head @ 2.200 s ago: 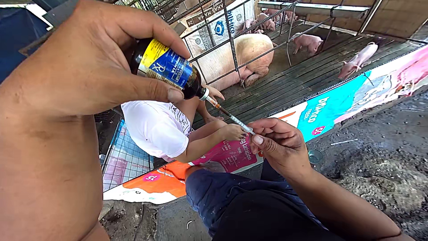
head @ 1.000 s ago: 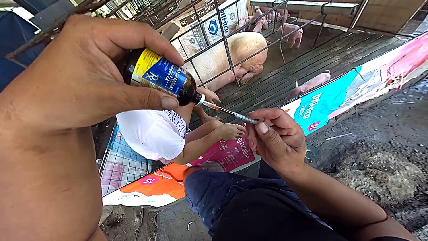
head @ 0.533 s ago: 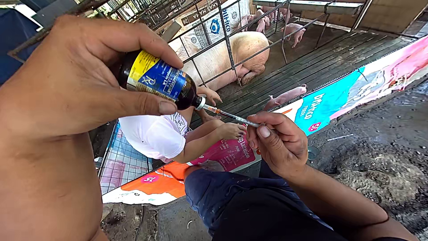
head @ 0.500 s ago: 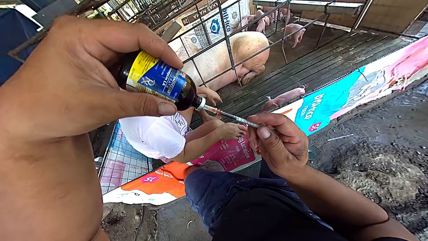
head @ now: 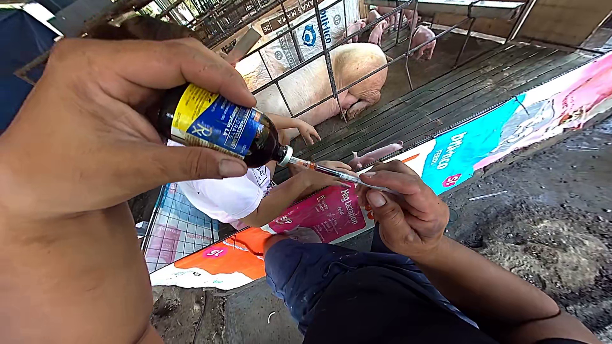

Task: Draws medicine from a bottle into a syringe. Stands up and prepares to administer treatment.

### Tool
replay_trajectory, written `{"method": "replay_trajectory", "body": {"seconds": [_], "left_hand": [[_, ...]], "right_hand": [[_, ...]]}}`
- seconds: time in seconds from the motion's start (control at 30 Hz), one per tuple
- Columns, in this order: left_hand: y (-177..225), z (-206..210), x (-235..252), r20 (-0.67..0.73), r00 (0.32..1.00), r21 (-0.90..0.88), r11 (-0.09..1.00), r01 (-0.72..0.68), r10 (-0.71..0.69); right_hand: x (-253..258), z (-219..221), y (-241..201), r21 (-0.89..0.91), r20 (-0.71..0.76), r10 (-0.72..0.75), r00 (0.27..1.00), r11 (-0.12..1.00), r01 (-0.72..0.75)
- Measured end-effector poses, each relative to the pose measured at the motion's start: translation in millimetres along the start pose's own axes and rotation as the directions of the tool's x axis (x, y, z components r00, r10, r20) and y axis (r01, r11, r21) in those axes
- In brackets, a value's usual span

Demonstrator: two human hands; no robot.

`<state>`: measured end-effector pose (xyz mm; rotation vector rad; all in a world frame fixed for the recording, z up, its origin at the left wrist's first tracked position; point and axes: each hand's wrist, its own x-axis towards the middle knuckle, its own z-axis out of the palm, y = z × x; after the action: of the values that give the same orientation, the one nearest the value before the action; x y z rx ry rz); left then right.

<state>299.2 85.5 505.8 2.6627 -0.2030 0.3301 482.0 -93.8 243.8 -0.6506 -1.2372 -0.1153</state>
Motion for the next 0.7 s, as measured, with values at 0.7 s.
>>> {"method": "replay_trajectory", "body": {"seconds": [0.7], "left_hand": [[5.3, 2.3, -1.9, 0.012, 1.0, -0.048, 0.999, 0.02, -0.02]], "right_hand": [[0.1, 1.0, -0.4, 0.008, 0.024, 0.02, 0.999, 1.0, -0.021]]}}
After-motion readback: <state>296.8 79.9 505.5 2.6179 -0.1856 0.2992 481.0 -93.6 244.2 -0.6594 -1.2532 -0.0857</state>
